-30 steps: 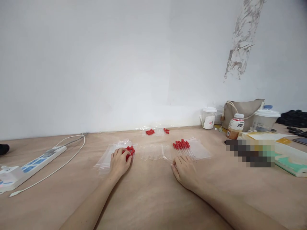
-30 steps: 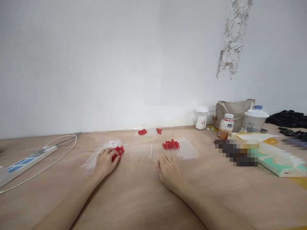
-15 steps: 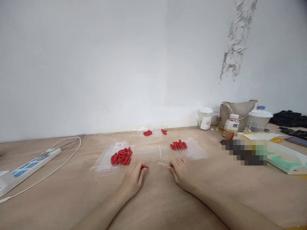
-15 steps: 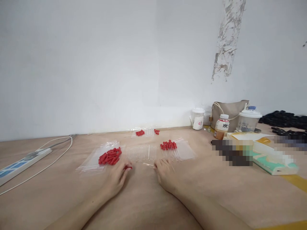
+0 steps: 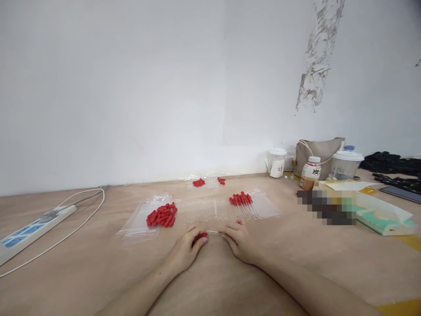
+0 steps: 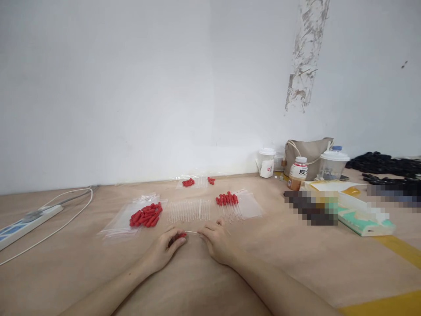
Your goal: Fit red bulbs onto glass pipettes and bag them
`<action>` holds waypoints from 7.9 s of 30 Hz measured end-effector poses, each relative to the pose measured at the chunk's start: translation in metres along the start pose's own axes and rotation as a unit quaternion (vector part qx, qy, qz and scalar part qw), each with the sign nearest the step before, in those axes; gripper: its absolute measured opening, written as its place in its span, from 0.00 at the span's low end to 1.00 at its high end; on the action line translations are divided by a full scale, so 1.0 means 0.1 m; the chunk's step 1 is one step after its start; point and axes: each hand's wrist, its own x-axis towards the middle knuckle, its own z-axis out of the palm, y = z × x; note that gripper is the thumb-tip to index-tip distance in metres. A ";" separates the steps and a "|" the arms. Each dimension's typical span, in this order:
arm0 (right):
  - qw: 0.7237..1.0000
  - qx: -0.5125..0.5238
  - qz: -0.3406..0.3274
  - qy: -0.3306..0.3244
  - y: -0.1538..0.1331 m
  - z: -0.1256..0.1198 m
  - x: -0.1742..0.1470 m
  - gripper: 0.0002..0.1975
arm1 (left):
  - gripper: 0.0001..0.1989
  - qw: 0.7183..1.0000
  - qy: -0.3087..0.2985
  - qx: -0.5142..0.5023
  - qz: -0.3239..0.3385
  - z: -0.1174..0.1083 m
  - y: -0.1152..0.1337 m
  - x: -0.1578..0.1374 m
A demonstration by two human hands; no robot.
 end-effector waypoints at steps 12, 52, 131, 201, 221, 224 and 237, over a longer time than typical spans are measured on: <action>1.000 0.014 -0.006 -0.022 0.00 -0.07 0.04 0.13 | 0.12 1.000 -0.012 -0.026 0.012 -0.01 0.00 -0.01; 0.991 -0.104 0.050 -0.068 -0.14 -0.24 0.12 0.13 | 0.22 0.990 0.002 0.080 0.118 -0.12 -0.12 -0.10; 0.998 -0.020 0.059 -0.005 0.03 -0.08 0.04 0.08 | 0.06 0.923 0.240 0.300 -0.036 -0.52 -0.52 0.08; 0.988 -0.106 -0.047 -0.100 -0.22 -0.16 0.12 0.12 | 0.11 0.985 -0.052 0.103 0.125 -0.07 -0.12 -0.04; 0.885 -0.111 0.451 -0.031 0.60 -0.16 0.54 0.15 | 0.08 0.999 -0.016 0.043 0.013 -0.18 -0.21 -0.08; 0.884 -0.106 0.455 -0.037 0.61 -0.12 0.52 0.18 | 0.09 0.999 -0.013 0.048 0.017 -0.18 -0.23 -0.09; 0.918 -0.177 0.348 -0.071 0.53 -0.02 0.63 0.14 | 0.08 0.998 -0.020 0.064 0.012 -0.17 -0.22 -0.08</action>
